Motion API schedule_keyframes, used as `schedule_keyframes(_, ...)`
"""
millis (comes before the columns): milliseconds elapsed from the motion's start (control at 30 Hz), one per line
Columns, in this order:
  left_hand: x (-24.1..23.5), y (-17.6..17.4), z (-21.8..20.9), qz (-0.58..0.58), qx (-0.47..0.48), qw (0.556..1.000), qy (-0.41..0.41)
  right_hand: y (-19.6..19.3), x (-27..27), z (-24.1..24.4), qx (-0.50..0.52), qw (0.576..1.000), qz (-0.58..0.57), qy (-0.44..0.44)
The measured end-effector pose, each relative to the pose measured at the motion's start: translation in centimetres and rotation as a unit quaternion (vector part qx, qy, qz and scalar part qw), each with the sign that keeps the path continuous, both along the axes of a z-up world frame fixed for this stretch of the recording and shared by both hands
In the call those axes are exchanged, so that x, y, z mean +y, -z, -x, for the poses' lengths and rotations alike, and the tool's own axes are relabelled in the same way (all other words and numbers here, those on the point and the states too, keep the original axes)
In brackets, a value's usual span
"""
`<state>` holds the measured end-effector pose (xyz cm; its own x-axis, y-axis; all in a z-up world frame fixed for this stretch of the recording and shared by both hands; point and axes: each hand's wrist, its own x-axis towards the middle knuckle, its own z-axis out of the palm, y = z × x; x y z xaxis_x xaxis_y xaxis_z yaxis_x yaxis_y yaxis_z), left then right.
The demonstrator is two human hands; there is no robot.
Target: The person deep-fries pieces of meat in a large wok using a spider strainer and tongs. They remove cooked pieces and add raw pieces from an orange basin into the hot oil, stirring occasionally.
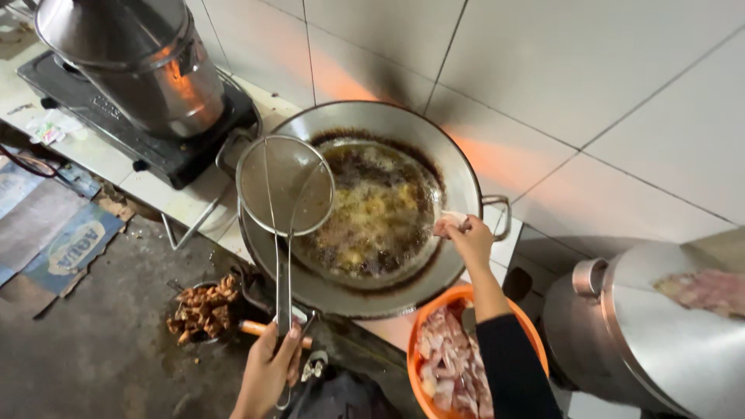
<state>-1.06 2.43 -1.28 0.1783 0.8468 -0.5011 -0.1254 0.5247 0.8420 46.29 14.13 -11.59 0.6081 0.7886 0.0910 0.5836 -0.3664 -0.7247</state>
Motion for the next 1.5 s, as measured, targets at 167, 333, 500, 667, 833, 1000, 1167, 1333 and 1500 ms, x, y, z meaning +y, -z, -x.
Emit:
schedule_keyframes(167, 2.5, 4.4, 0.5, 0.034, 0.016, 0.999, -0.034, 5.3, 8.0, -1.0, -0.028, 0.996, 0.057, 0.069)
schedule_keyframes(333, 4.3, 7.8, 2.1, -0.076, 0.039, 0.996, 0.029, 7.1, 13.4, -1.7, -0.03, 0.986, 0.142, 0.083)
schedule_keyframes(500, 4.1, 5.9, 1.3, 0.055, 0.022, 0.998, -0.015, 4.6, 15.7, -0.2, -0.102, 0.994, -0.009, 0.034)
schedule_keyframes(667, 4.4, 1.2, 0.6, 0.08, 0.001, 0.997, 0.015, -2.6, 10.6, 1.9, 0.077, 0.996, -0.03, -0.045)
schedule_keyframes(833, 4.1, -1.2, -0.4, 0.015, 0.002, 0.999, 0.042, -7.8, -6.3, 2.4, 0.198, 0.957, -0.208, -0.02)
schedule_keyframes(1000, 2.7, -2.4, -1.7, -0.031, 0.093, 0.991, 0.085, -2.6, -23.0, 0.0, 0.255, 0.954, -0.134, 0.087)
schedule_keyframes(1167, 0.3, -4.3, -4.0, -0.047, 0.117, 0.984, 0.13, 10.4, -33.1, -1.1, 0.337, 0.937, 0.055, 0.067)
schedule_keyframes(1333, -2.0, -4.3, -6.0, -0.048, 0.096, 0.984, 0.14, 19.4, -35.4, 3.1, 0.395, 0.894, 0.189, 0.09)
schedule_keyframes(1500, -4.8, -3.2, -6.2, -0.033, 0.11, 0.987, 0.113, 22.4, -32.9, 5.3, 0.077, 0.971, 0.208, 0.091)
